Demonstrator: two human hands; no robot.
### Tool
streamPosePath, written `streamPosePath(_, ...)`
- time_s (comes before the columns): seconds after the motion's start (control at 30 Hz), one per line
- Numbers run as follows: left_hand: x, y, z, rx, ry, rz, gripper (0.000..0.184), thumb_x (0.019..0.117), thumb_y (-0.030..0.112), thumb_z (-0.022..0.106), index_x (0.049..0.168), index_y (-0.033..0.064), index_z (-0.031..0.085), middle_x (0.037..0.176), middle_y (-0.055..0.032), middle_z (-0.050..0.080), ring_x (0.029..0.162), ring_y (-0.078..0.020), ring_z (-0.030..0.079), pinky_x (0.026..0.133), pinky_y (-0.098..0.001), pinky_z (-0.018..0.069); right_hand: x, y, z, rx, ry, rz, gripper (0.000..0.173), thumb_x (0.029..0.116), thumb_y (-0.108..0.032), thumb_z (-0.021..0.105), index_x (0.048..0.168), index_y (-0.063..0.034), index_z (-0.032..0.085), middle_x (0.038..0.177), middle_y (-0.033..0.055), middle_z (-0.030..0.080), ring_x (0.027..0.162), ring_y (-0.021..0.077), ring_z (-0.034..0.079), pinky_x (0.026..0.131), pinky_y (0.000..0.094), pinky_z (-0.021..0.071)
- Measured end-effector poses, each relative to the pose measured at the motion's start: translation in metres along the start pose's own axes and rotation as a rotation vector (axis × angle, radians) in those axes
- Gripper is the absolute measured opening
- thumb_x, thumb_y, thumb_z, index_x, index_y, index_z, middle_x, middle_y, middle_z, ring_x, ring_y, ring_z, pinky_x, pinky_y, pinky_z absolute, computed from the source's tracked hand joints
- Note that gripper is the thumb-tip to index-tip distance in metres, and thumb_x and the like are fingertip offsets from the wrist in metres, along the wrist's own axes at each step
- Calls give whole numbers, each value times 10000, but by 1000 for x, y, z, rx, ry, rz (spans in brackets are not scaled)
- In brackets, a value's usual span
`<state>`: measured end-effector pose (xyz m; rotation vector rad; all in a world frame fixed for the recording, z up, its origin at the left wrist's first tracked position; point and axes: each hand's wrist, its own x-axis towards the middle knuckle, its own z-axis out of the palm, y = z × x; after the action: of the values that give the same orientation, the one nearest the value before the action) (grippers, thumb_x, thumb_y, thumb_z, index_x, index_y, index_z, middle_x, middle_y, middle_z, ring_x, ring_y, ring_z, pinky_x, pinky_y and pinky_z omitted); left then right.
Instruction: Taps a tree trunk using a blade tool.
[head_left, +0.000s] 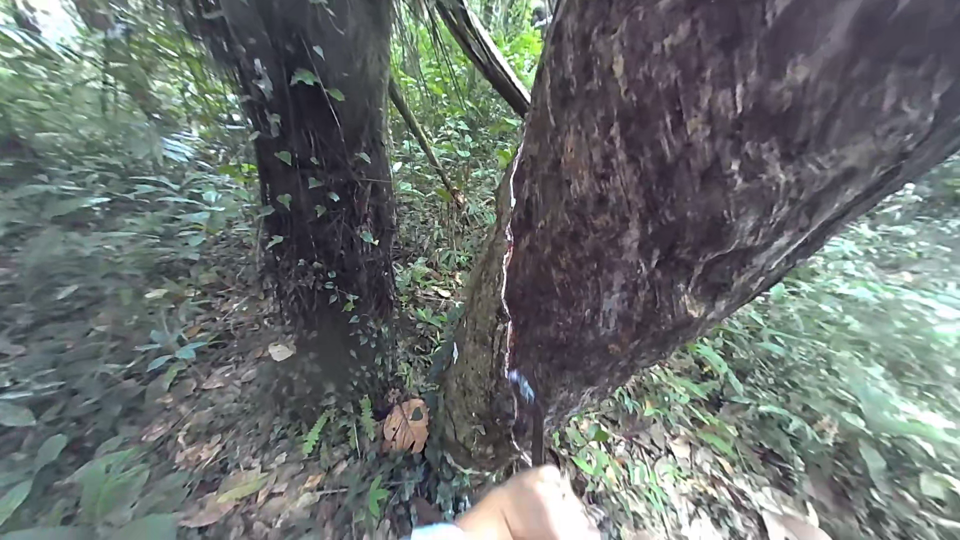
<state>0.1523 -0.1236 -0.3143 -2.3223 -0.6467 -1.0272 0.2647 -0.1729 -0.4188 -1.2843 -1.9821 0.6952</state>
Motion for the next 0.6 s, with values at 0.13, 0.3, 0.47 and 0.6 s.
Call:
streamPosePath(0.13,23,-49,-8,130,24,101,353,924,227,635,583,164,572,531,8,542,553,-155,561,650,-312,438,55,-48,-13,-42,143,-79,265,854,-65,617,981,139,731,969,331,721,945,528,708,866,700,513)
streamPosePath(0.3,11,-67,-5,206,14,178,344,935,195,614,596,158,567,533,15,528,558,-145,539,643,-292,412,81,-43,9,-87,-92,98,344,959,-96,580,1199,128,683,1244,357,651,1237,537,589,1076,671,405)
streamPosePath(0.47,1,-58,3,275,33,150,370,937,247,568,578,168,533,532,21,511,561,-140,536,651,-285,417,80,-14,35,-127,-147,184,392,962,-200,617,1216,89,694,1276,305,659,1271,453,594,1125,599,406)
streamPosePath(0.6,-2,-36,6,247,55,63,423,949,375,544,571,185,541,520,27,512,557,-151,538,670,-304,419,53,-22,12,-106,-242,187,394,999,-147,541,1246,143,644,1292,346,630,1285,476,574,1151,570,387)
